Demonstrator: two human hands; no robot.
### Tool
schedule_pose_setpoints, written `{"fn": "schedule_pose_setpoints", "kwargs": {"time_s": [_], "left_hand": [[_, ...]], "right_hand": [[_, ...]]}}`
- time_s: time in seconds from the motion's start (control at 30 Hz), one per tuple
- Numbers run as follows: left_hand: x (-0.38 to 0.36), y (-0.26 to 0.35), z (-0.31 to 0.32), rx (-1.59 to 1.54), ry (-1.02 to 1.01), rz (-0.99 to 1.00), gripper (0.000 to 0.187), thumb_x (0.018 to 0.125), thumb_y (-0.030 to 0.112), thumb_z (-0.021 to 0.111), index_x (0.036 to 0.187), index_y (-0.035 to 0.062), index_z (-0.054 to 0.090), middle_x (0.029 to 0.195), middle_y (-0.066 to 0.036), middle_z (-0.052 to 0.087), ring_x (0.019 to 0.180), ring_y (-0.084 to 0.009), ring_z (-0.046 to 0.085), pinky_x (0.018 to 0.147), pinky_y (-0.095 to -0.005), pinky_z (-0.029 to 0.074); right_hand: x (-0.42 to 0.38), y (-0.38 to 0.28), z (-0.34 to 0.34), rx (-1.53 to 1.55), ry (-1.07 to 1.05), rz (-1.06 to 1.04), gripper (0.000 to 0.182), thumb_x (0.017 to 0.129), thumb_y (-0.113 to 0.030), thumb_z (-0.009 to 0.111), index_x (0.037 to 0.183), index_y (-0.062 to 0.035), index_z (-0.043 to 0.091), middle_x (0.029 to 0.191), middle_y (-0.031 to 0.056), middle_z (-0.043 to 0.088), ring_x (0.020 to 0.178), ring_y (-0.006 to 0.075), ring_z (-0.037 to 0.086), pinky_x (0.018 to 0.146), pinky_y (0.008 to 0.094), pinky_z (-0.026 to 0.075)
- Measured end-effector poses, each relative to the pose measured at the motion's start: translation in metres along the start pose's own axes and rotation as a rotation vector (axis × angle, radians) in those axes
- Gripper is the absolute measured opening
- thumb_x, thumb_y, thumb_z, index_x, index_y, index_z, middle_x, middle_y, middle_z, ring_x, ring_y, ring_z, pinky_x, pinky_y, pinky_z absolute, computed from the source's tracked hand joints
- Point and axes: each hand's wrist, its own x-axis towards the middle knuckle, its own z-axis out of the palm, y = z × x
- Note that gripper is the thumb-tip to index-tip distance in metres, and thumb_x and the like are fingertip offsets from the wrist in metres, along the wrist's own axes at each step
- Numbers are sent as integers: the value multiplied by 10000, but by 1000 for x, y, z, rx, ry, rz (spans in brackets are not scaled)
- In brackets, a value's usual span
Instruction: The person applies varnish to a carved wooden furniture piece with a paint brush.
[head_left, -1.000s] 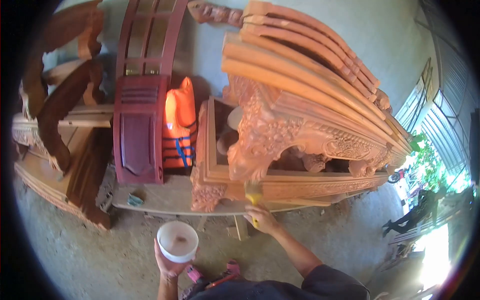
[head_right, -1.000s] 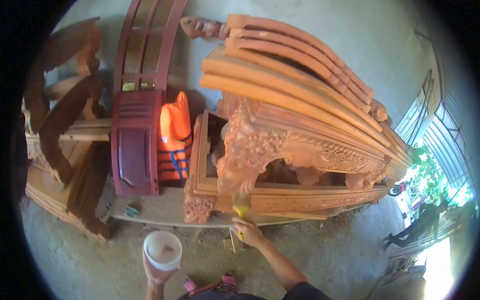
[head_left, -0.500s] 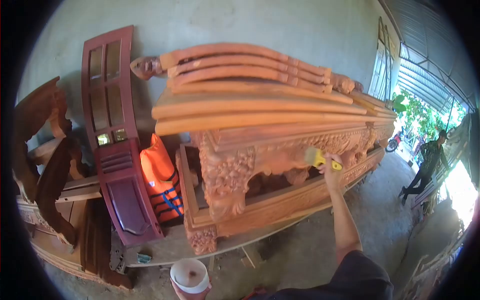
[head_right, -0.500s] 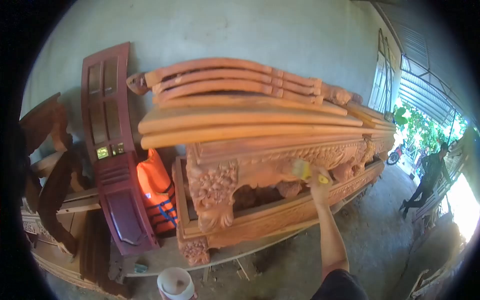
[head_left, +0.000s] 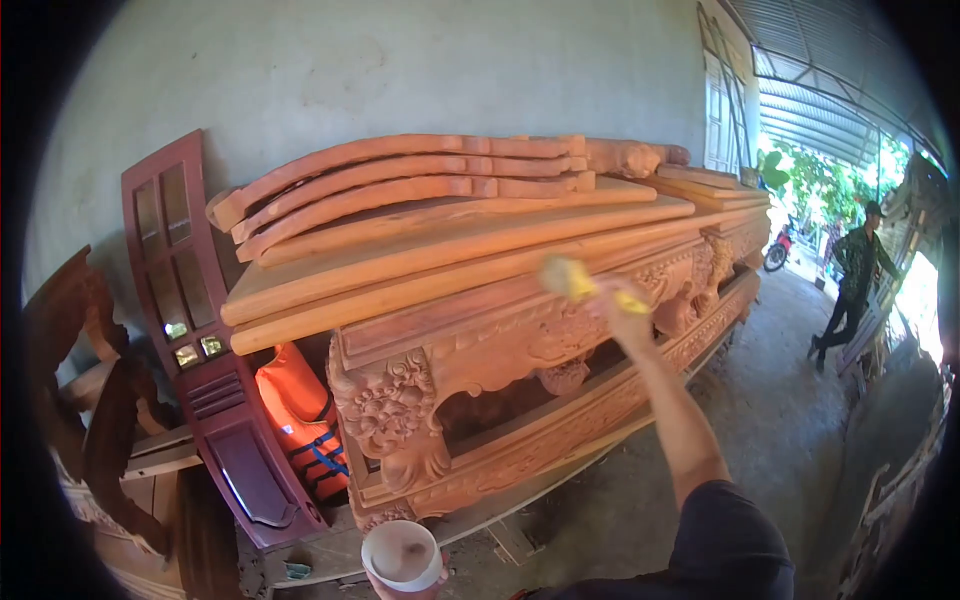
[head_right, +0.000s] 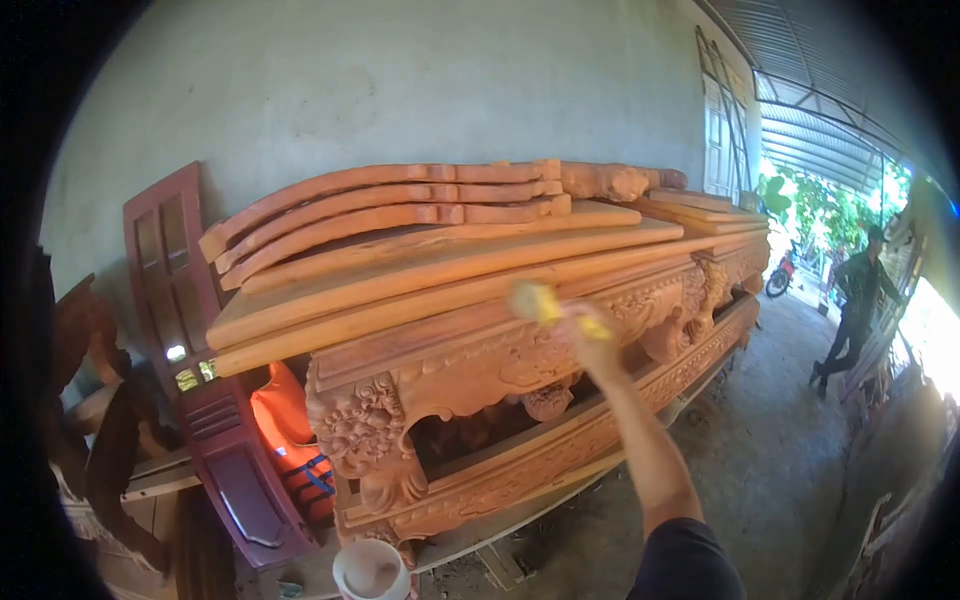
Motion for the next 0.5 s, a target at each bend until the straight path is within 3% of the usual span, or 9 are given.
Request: {"fn": "schedule_pose_setpoints", "kwargs": {"time_s": [0.03,0.07,0.17,0.23,0.27,0.3,0.4,0.43,0.5], "left_hand": [[-3,-4,4,-9,10,12,580,936,282,683,1437,146,425,1295,-131,564,1128,-312,601,889,-490,568],[-8,-8,7,20,26,30,589,923,262,698,1433,144,428,1288,-131,568,1120,-307,603,886,-475,568],[-18,-20,11,133,59,78,619,885,202,740,1421,139,438,1265,-131,577,1098,-293,608,877,-428,568],[-22,-31,21,171,77,91,630,873,183,754,1417,137,441,1257,-132,580,1091,-288,610,874,-413,568],[-19,-35,24,360,24,197,705,803,133,806,1408,117,443,1245,-129,587,1076,-279,616,874,-406,568],[-16,-40,26,551,-30,303,782,734,83,857,1398,96,444,1233,-127,594,1061,-270,622,874,-399,568],[-11,-56,26,756,46,314,905,615,21,912,1387,66,442,1233,-123,600,1063,-259,628,858,-404,577],[-12,-60,32,600,50,281,891,641,2,895,1399,73,432,1229,-141,602,1060,-272,636,834,-412,591],[-17,-57,36,553,57,279,897,648,-3,891,1409,78,423,1242,-149,597,1064,-281,636,830,-420,594]], "right_hand": [[9,-2,-30,-232,87,73,177,1028,-154,562,1069,-15,662,793,57,683,726,132,698,593,242,563],[20,34,-68,-432,155,-246,173,1023,-167,558,1039,-27,658,786,46,671,673,111,660,564,231,540],[32,52,-85,-522,388,-208,103,1013,-91,570,1013,-25,649,883,83,679,654,106,650,570,245,554],[18,9,-16,-18,351,102,35,953,-47,609,945,-40,642,825,30,651,655,109,608,605,280,502],[12,-12,15,-21,165,-16,46,929,-17,642,955,-52,657,872,54,664,691,129,639,620,279,512],[13,-39,39,-181,29,-402,63,915,-24,675,969,-53,660,912,74,680,697,141,654,593,245,514],[9,-57,70,161,-211,-223,34,966,-63,634,978,-36,652,982,84,696,725,148,690,587,235,554],[14,-66,72,329,-333,-109,62,987,-80,613,995,-28,645,992,95,700,760,155,706,611,251,576],[33,-35,41,283,-128,-53,137,1023,-89,547,1066,5,636,1058,167,682,743,192,730,585,287,604]]}}
